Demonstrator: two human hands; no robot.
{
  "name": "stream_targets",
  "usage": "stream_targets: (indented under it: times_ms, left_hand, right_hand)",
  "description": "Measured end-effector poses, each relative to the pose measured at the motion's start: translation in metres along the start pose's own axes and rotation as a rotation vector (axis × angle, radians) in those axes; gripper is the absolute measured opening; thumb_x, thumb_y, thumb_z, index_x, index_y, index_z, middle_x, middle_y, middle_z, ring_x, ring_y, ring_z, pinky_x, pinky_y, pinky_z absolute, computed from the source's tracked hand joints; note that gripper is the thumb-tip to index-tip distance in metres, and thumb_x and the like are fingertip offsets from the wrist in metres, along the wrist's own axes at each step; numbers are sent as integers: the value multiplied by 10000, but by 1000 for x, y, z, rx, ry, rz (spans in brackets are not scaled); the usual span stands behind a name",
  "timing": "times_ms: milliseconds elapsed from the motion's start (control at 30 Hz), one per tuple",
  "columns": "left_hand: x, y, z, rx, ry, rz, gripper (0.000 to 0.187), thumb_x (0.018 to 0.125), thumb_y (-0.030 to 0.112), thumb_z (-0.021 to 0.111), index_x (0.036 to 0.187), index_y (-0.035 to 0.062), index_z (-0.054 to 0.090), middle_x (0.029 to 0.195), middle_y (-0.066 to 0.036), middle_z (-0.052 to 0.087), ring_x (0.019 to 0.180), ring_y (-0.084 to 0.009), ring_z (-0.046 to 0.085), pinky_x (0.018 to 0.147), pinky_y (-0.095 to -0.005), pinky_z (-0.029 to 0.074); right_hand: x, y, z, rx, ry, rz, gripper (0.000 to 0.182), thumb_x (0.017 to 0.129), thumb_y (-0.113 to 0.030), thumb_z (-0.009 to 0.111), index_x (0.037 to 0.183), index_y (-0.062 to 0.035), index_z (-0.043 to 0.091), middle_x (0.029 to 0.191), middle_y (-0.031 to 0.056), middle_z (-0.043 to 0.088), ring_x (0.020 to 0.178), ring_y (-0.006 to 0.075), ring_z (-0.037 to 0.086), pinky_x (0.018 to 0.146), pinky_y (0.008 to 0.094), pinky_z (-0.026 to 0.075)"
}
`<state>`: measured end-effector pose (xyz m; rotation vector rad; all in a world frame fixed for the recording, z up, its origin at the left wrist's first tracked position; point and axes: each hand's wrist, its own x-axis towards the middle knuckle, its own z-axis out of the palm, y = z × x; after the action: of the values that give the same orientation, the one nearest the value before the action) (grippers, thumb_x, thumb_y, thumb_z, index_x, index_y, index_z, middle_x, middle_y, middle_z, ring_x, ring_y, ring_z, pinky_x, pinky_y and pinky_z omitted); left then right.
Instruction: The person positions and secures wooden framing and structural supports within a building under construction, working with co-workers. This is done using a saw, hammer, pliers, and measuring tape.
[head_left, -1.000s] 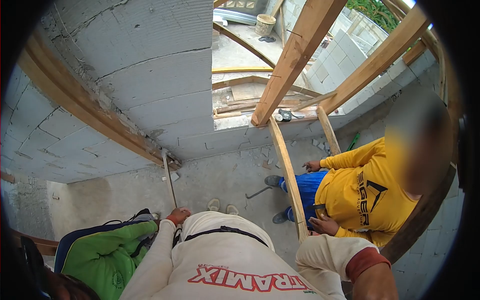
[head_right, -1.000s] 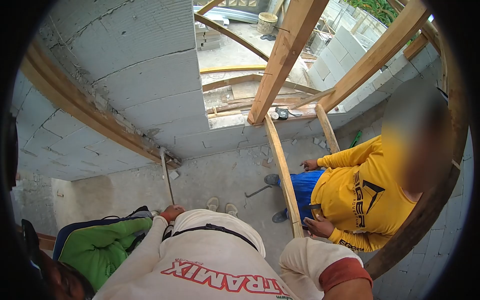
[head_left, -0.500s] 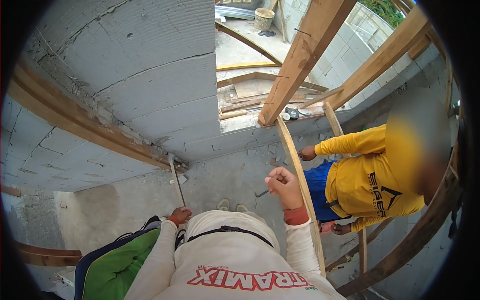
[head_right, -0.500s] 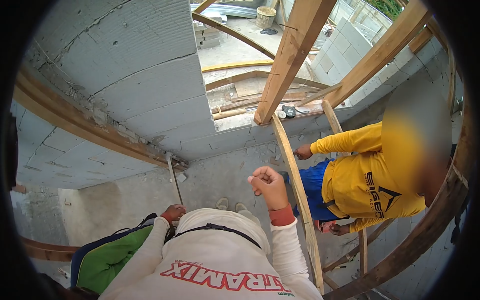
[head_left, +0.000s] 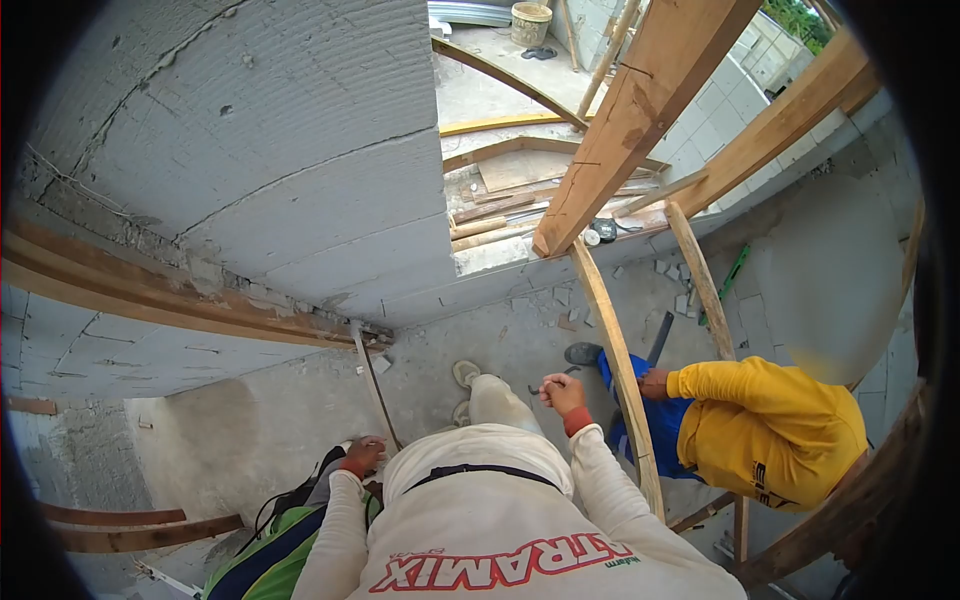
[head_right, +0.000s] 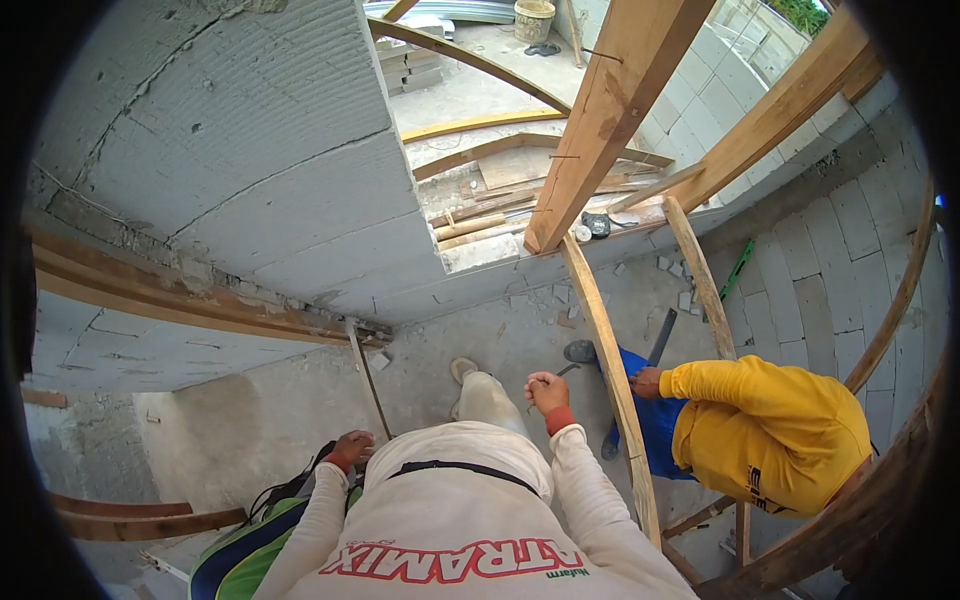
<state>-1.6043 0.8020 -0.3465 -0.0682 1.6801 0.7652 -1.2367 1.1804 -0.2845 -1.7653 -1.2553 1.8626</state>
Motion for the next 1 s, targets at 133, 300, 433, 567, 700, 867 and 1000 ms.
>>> stream_targets:
  times_ms: [133,300,433,567,700,867,1000]
  left_hand:
    - [2,-27,5,273,-24,348,268,883,217,691,1136,132,686,936,-14,693,777,-148,663,622,-314,508]
    - [-32,-6,39,-140,114,-80,300,891,230,681,1177,140,676,996,-21,699,868,-154,680,677,-310,517]
    - [-52,13,57,-233,174,-91,295,901,244,685,1177,138,684,1008,-10,707,914,-164,697,709,-314,516]
    - [-44,0,72,-172,100,-36,378,919,342,686,1221,115,668,1014,-44,722,901,-166,697,728,-318,528]
    - [-27,-13,86,471,125,129,566,977,558,530,1160,47,689,1009,-132,737,940,-250,704,823,-358,521]
    - [-34,-18,106,432,135,149,718,1023,649,352,1095,47,737,1029,-178,743,1018,-323,694,929,-373,485]
    - [-46,-12,110,307,108,346,601,1052,525,449,1119,0,732,1003,-108,760,924,-182,690,870,-323,503]
  right_hand:
    - [62,-1,0,-154,-89,54,143,916,-34,598,1030,-18,682,836,72,717,634,140,671,535,297,552]
    - [132,5,-6,-312,-92,214,148,899,-32,600,1029,-24,672,808,81,710,616,181,682,521,330,566]
    - [158,-7,3,-347,-122,212,143,892,-27,595,1019,-24,662,798,81,703,626,196,689,533,339,574]
    - [174,-27,20,-450,-228,174,151,893,-30,598,1031,-26,659,811,84,704,636,197,689,552,343,573]
    - [187,-41,45,-480,-263,140,154,894,-36,605,1037,-26,661,821,82,705,640,194,688,560,344,570]
    - [176,-56,64,-473,-342,100,176,893,-38,611,1059,-23,666,824,78,706,642,194,689,562,337,565]
    - [174,-42,65,-516,-357,95,158,890,-62,602,1018,-39,691,799,72,717,626,184,695,557,328,561]
